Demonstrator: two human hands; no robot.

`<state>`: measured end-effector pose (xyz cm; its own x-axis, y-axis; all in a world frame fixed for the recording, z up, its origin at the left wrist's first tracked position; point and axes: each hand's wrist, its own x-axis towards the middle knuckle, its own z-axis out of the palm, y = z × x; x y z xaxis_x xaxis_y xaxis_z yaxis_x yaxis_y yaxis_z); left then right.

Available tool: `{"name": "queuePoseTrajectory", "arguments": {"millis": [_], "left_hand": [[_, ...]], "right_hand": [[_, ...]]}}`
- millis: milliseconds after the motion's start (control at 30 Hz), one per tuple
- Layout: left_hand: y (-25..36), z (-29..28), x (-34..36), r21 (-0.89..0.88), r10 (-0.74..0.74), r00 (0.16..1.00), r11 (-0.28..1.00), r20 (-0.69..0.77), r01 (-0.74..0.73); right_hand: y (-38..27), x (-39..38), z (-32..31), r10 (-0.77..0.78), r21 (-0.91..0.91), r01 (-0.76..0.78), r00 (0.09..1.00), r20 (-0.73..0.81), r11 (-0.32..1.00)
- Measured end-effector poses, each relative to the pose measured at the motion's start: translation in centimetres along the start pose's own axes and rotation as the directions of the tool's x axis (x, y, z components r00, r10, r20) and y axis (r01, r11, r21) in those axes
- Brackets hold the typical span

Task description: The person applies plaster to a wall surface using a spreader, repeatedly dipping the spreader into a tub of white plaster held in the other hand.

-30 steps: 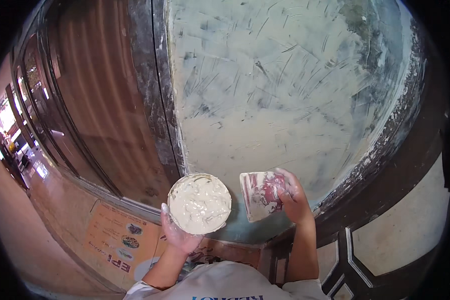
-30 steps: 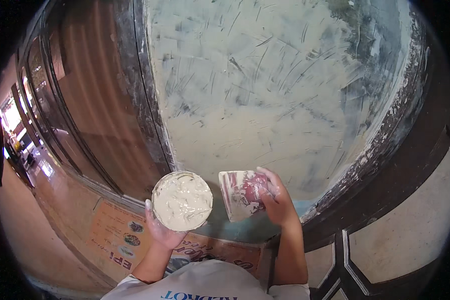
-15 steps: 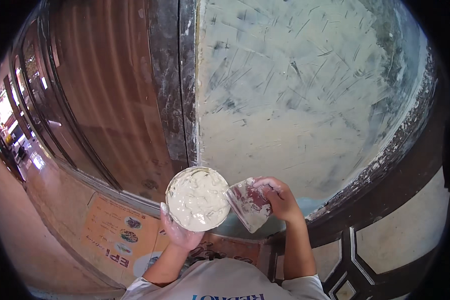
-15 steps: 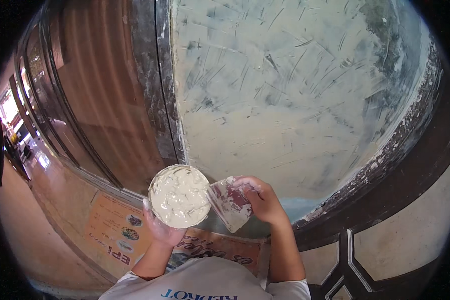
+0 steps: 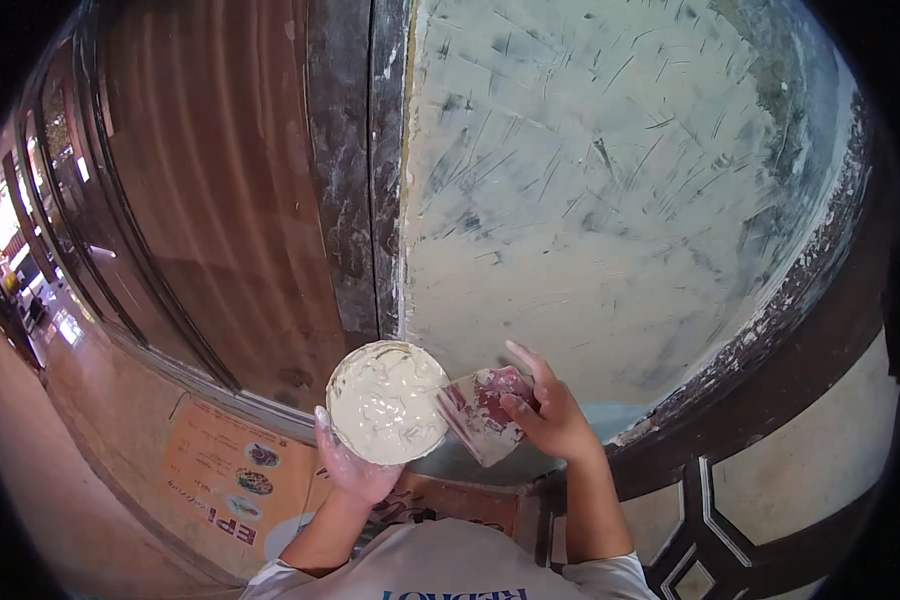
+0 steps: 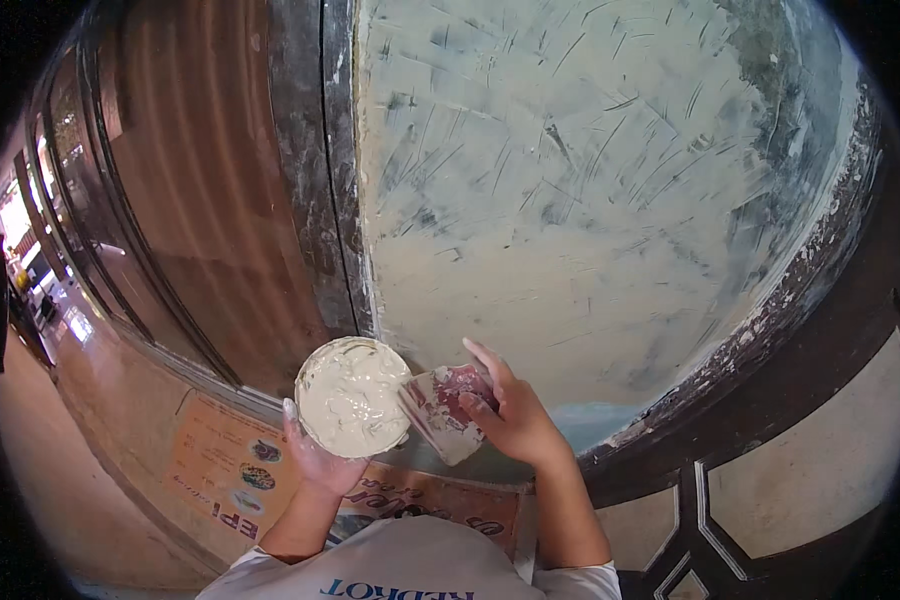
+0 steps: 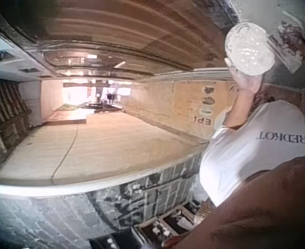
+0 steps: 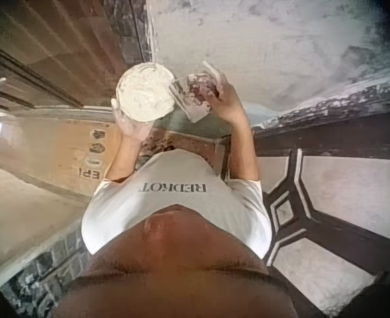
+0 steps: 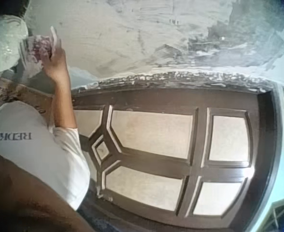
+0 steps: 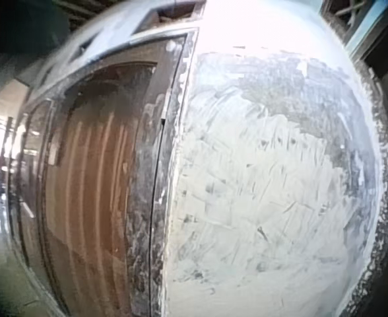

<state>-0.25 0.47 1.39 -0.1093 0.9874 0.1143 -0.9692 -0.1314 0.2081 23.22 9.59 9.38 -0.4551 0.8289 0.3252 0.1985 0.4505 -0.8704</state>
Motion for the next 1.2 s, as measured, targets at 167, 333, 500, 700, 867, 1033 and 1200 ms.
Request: {"name": "queuePoseTrajectory", "arguments": {"millis": [167,333,500,700,867,1033,1200], "left_hand": [[1.1,0.3,0.4,0.085,0.005,0.997,0.996,0.081,-0.012],[1.8,0.5,0.0,-0.095,-0.059,0.988,0.993,0.141,0.073],[2.6,-1.2,-1.0,0.09,-0.017,0.995,0.996,0.094,0.008],[3.6,-1.8,-1.8,0.075,-0.023,0.991,0.997,0.13,0.013],[5.5,-2.4,-2.3,0.12,0.019,0.992,0.992,0.129,-0.035],[6.5,-3.5,-2.2,-0.182,0.028,1.0,0.983,0.0,-0.027],[7.5,-3.8,-2.0,0.133,0.032,0.998,0.99,0.061,-0.04]], "right_hand": [[-2.2,0.4,-1.1,0.141,-0.266,-0.105,0.982,0.122,0.958],[-0.1,1.2,-1.4,-0.329,-0.589,0.272,0.944,0.011,0.761],[-3.1,5.8,-0.3,-0.317,-0.588,0.132,0.922,-0.223,0.798],[-4.0,9.8,-1.5,-0.372,-0.58,0.077,0.833,-0.41,0.811],[-4.0,8.6,-1.2,-0.427,-0.433,0.193,0.717,-0.55,0.881],[-2.6,9.9,-0.3,-0.388,-0.497,0.075,0.728,-0.565,0.864],[-2.8,9.1,-0.1,-0.408,-0.381,0.191,0.644,-0.647,0.905]]}}
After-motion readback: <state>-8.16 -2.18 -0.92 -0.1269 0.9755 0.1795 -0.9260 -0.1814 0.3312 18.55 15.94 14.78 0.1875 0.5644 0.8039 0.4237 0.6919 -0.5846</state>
